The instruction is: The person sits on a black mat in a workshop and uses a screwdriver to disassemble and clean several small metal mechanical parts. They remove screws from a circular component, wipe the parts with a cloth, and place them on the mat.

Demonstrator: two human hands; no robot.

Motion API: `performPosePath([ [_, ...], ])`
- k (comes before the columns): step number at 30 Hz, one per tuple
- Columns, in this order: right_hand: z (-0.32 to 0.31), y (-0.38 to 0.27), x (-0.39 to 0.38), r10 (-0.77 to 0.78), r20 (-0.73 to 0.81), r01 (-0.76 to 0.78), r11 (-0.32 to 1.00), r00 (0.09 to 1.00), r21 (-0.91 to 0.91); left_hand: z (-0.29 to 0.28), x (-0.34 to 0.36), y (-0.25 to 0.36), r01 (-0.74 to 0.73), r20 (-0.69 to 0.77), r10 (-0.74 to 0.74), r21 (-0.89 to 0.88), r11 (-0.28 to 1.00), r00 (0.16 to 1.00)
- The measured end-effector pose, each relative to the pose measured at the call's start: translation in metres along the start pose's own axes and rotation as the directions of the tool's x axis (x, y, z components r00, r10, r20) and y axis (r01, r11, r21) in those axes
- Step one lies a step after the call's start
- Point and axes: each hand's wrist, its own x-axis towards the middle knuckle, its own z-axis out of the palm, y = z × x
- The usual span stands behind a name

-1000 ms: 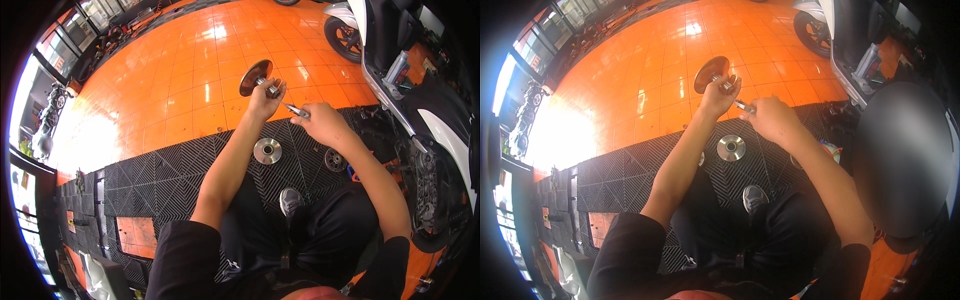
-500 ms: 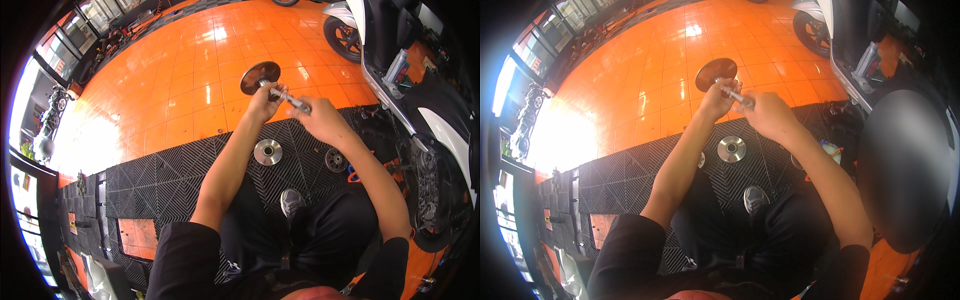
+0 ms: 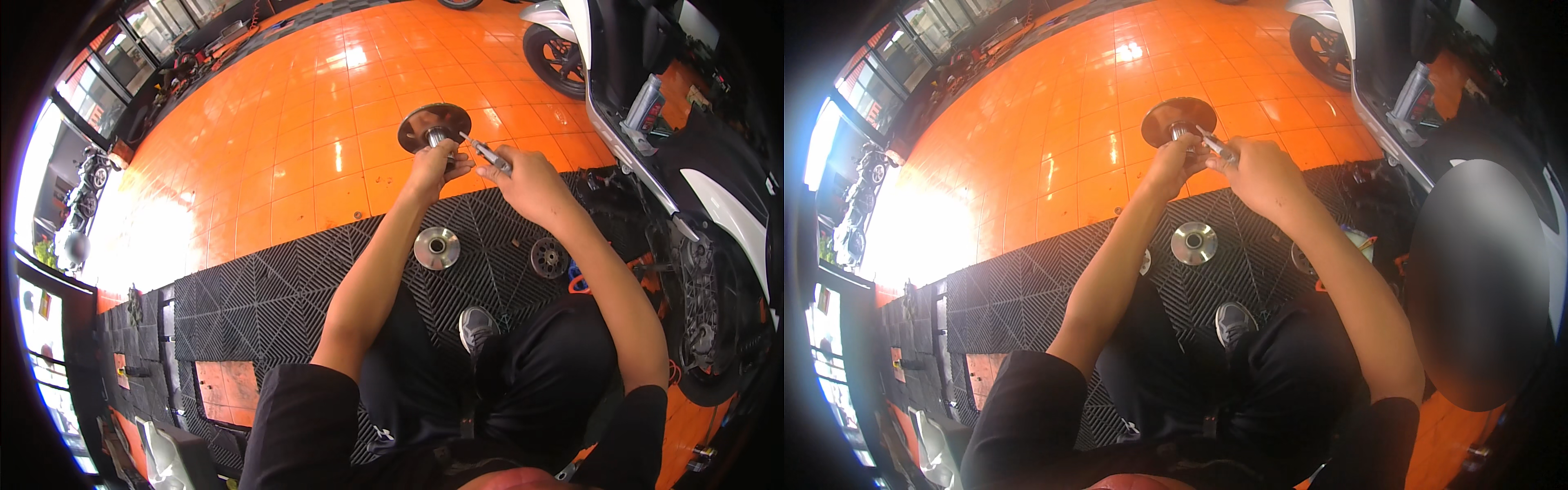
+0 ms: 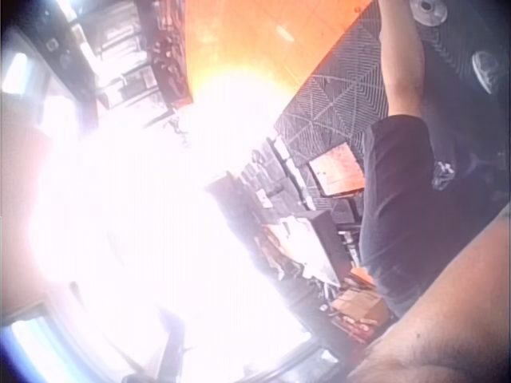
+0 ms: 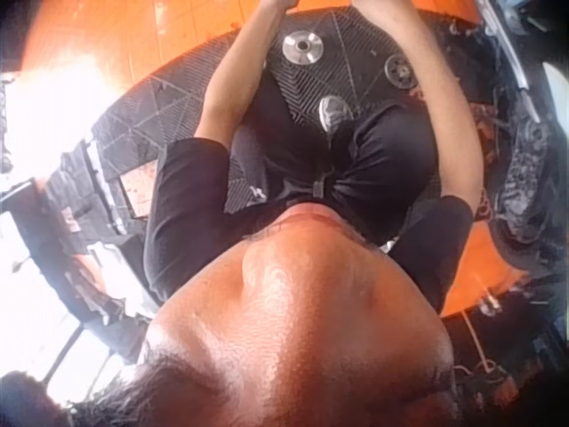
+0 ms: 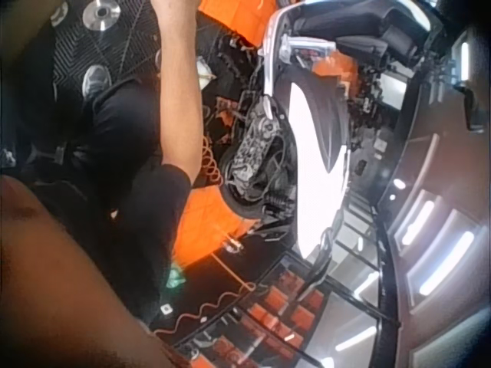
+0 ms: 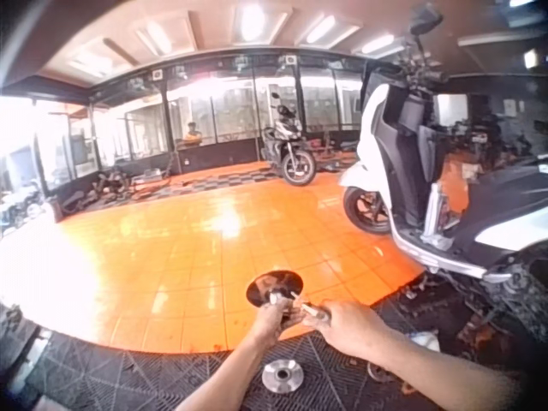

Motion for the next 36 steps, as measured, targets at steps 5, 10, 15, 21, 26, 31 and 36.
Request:
performPosePath([
  [5,-0.003,0.003,0.001,-0.005,0.061,0.0,0.995,0.998,0.096,-0.001,-0.001,0.003,-0.002,-0.037,0.003,0.013,1.0,0.999],
  [10,-0.004,0.004,0.003,-0.017,-0.013,0.019,0.995,1.0,0.1,-0.003,0.0,-0.001,-0.027,-0.041,0.03,0.076,0.997,0.999],
  [15,-0.009,0.002,0.001,-0.093,0.003,0.092,0.987,0.996,0.131,-0.001,-0.001,-0.003,0.004,-0.037,0.002,0.165,0.986,0.999],
  [21,-0.02,-0.01,-0.004,0.025,-0.006,-0.024,0.994,1.0,0.106,0.005,-0.011,0.002,0.036,-0.046,-0.026,0.237,0.971,0.999],
  [26,-0.015,-0.001,0.001,0.032,-0.097,-0.026,0.998,0.995,0.061,-0.002,-0.005,0.0,0.064,-0.056,-0.057,0.141,0.988,0.997],
  [31,-0.017,-0.003,-0.001,0.056,-0.083,-0.051,0.997,0.995,0.063,-0.001,-0.001,0.002,0.089,0.037,-0.089,0.0,0.996,0.995],
  [36,-0.012,0.002,0.005,0.025,-0.145,-0.007,0.993,0.989,0.122,-0.003,0.0,0.006,0.137,0.074,-0.127,-0.164,0.977,0.989],
])
